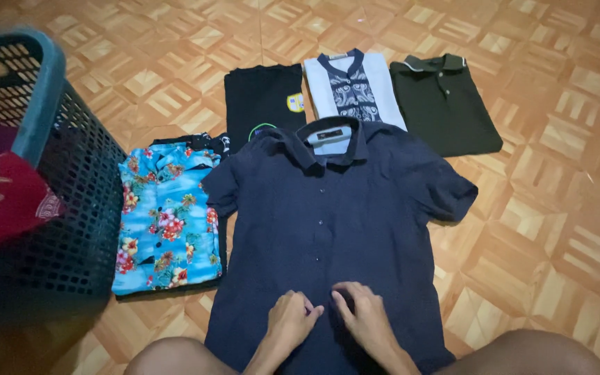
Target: The person buttons a short-sleeved dark shirt by hand while it lies flat on the floor among other folded garments.
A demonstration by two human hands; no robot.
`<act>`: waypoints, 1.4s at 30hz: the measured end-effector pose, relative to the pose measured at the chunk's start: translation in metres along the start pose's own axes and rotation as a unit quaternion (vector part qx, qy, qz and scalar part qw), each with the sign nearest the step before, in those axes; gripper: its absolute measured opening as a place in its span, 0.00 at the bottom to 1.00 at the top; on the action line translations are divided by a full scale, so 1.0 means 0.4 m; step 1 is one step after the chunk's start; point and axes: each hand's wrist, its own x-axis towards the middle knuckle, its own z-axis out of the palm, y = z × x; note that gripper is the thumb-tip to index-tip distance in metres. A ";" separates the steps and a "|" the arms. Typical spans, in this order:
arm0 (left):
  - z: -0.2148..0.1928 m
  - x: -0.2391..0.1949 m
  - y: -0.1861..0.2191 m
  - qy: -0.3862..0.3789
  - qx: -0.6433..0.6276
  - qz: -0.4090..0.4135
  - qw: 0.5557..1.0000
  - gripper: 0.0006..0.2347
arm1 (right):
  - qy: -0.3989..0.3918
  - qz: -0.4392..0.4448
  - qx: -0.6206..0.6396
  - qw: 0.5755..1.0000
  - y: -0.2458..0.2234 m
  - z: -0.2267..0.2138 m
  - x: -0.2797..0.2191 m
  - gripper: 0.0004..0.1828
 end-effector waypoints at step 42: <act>-0.071 -0.025 0.046 0.027 -0.130 -0.015 0.991 0.04 | -0.075 0.183 0.255 0.947 0.032 0.104 0.024 0.07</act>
